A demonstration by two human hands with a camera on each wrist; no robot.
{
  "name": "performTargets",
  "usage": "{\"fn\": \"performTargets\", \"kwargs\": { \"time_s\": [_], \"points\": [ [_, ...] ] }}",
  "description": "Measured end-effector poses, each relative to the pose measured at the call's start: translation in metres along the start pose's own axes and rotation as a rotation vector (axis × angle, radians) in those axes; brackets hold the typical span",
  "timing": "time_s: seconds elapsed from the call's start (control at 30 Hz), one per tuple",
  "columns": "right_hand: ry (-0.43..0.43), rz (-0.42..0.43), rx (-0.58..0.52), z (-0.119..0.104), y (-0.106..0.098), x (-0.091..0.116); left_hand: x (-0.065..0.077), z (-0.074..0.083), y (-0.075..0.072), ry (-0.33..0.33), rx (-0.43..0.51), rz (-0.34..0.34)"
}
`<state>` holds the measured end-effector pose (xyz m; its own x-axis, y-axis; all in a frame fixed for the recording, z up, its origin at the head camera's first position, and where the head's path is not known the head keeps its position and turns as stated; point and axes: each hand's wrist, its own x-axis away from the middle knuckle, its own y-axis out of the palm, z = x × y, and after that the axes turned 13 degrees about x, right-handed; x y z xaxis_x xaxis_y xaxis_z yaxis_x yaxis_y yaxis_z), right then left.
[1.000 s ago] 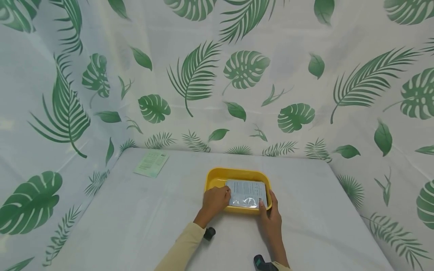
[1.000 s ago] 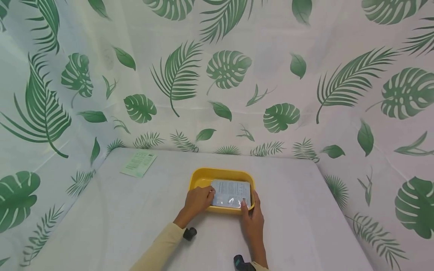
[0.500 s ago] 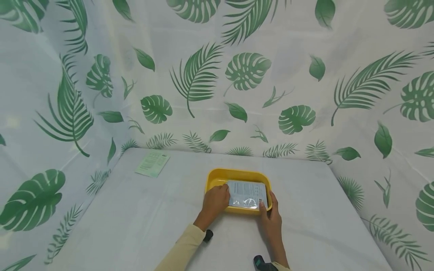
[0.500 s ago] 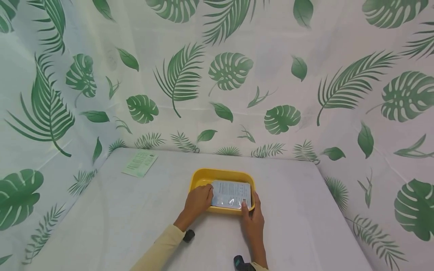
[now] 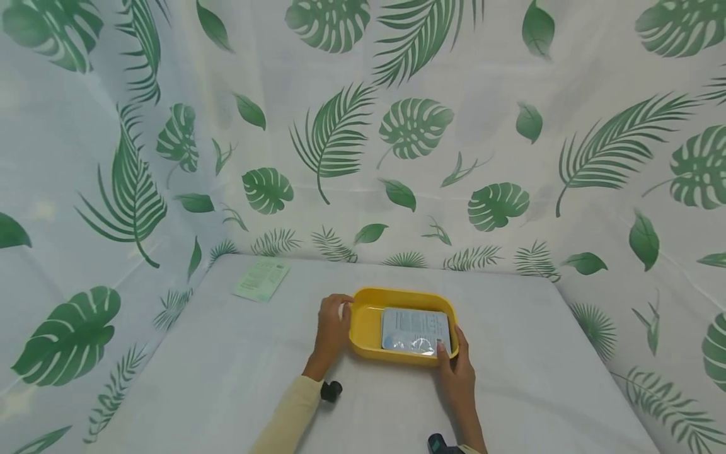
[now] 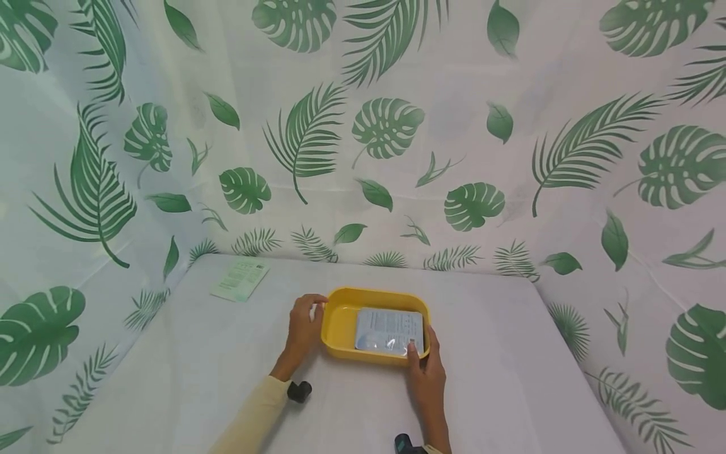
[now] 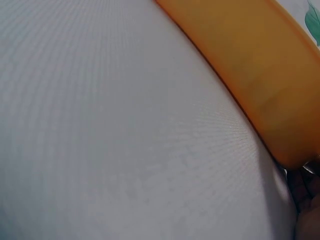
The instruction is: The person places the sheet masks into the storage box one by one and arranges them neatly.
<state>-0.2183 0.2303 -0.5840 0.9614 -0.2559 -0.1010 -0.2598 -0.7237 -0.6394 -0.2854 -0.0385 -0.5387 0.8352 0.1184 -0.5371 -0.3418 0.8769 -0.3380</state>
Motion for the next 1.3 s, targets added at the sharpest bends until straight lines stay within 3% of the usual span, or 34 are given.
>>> {"fn": "performTargets", "kwargs": {
  "time_s": [0.1, 0.23, 0.33, 0.43, 0.53, 0.8, 0.97, 1.17, 1.3],
  "points": [
    [0.004, 0.0, -0.002, -0.001, 0.0, -0.002, -0.014, -0.02, -0.028, -0.2, 0.001, 0.091],
    [0.008, -0.003, 0.008, -0.001, 0.0, -0.003, -0.026, -0.051, -0.069, -0.406, 0.005, 0.193],
    [0.01, -0.002, 0.023, 0.001, -0.001, -0.002, -0.028, -0.069, -0.096, -0.498, 0.037, 0.255],
    [0.017, -0.008, 0.038, 0.002, -0.002, -0.002, -0.026, -0.081, -0.116, -0.58, 0.065, 0.259],
    [0.03, -0.017, 0.046, 0.002, -0.003, -0.001, -0.023, -0.092, -0.13, -0.622, 0.075, 0.214],
    [0.062, -0.012, 0.048, 0.001, -0.002, 0.001, -0.036, -0.117, -0.152, -0.692, -0.119, -0.055],
    [0.076, -0.021, 0.042, 0.005, 0.001, 0.005, -0.04, -0.121, -0.157, -0.707, -0.23, -0.171],
    [0.034, 0.035, 0.029, 0.008, 0.002, 0.004, -0.044, -0.125, -0.159, -0.678, -0.285, -0.2],
    [0.022, 0.042, 0.019, 0.007, 0.002, 0.003, -0.045, -0.127, -0.162, -0.689, -0.254, -0.144]
  ]
}}
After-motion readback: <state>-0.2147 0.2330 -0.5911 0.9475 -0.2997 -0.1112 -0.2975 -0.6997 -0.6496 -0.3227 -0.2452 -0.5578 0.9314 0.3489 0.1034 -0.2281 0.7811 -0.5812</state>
